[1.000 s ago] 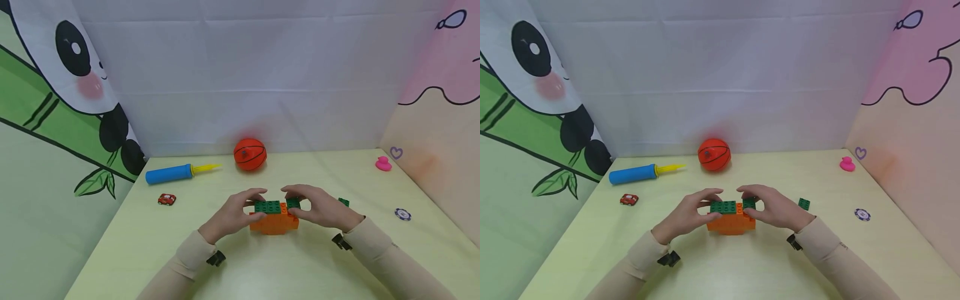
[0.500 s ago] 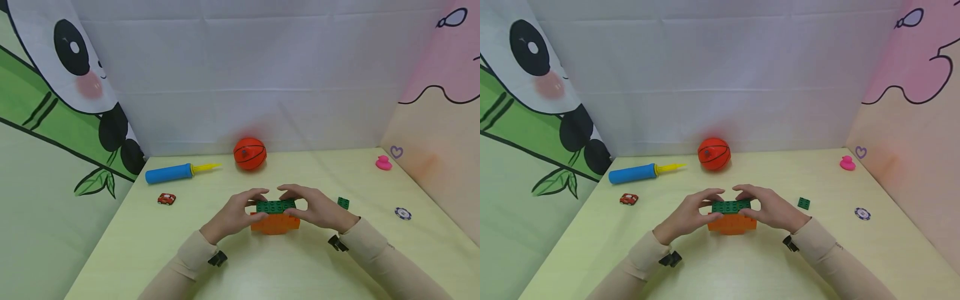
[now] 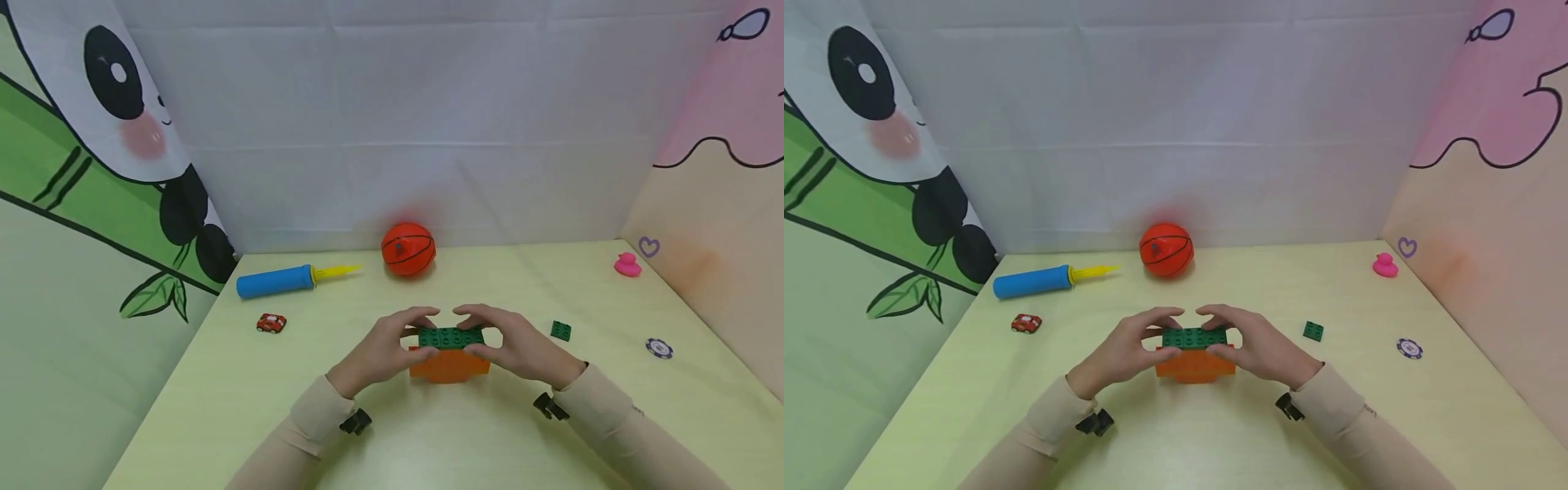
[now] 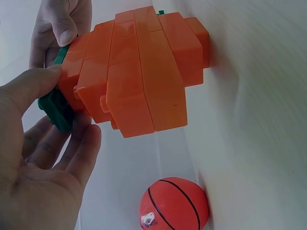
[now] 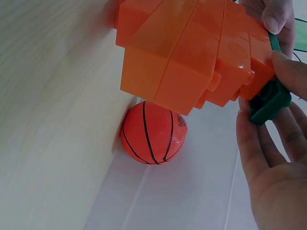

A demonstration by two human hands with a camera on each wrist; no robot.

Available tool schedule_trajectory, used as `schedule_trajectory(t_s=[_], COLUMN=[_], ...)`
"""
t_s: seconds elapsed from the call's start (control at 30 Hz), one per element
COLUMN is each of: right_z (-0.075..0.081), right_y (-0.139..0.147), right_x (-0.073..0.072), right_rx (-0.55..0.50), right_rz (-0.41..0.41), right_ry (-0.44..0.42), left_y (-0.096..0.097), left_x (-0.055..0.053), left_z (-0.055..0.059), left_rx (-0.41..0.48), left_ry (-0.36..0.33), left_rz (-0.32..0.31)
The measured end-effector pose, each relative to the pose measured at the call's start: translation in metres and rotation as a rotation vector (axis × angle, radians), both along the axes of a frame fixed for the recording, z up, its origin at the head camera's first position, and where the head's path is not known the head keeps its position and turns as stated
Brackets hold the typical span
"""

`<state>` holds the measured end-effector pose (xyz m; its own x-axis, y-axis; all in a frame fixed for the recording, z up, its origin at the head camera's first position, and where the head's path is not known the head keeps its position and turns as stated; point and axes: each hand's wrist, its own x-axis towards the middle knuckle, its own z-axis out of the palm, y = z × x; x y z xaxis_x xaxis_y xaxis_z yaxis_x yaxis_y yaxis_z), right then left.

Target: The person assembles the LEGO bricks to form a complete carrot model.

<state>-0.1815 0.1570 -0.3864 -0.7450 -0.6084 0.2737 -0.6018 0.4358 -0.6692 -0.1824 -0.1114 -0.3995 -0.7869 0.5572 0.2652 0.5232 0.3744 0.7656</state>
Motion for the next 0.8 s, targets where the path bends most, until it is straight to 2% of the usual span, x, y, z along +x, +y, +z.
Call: schedule_trajectory(t_s=[0.17,0.4,0.57,0.7,0.8], right_z=[0.002,-0.003,-0.012,-0.023,-0.032], right_y=[-0.001,0.007,0.04,0.076,0.1], right_x=[0.0,-0.002,-0.015,-0.03,-0.037], right_rx=[0.006,0.028,0.111,0.245,0.343], right_rz=[0.003,-0.009,-0.129,-0.232,-0.283], right_ry=[0.025,0.057,0.02,0.03,0.021], left_y=[-0.001,0.0,0.001,0.002,0.002], left_x=[-0.001,-0.002,-0.002,-0.001,-0.001], left_z=[0.004,0.007,0.006,0.006,0.007], left_rx=[0.003,-0.015,-0.032,-0.031,-0.034], left_ry=[0.011,-0.033,-0.036,-0.027,-0.026], left_rz=[0.0,-0.005,0.002,0.001,-0.003])
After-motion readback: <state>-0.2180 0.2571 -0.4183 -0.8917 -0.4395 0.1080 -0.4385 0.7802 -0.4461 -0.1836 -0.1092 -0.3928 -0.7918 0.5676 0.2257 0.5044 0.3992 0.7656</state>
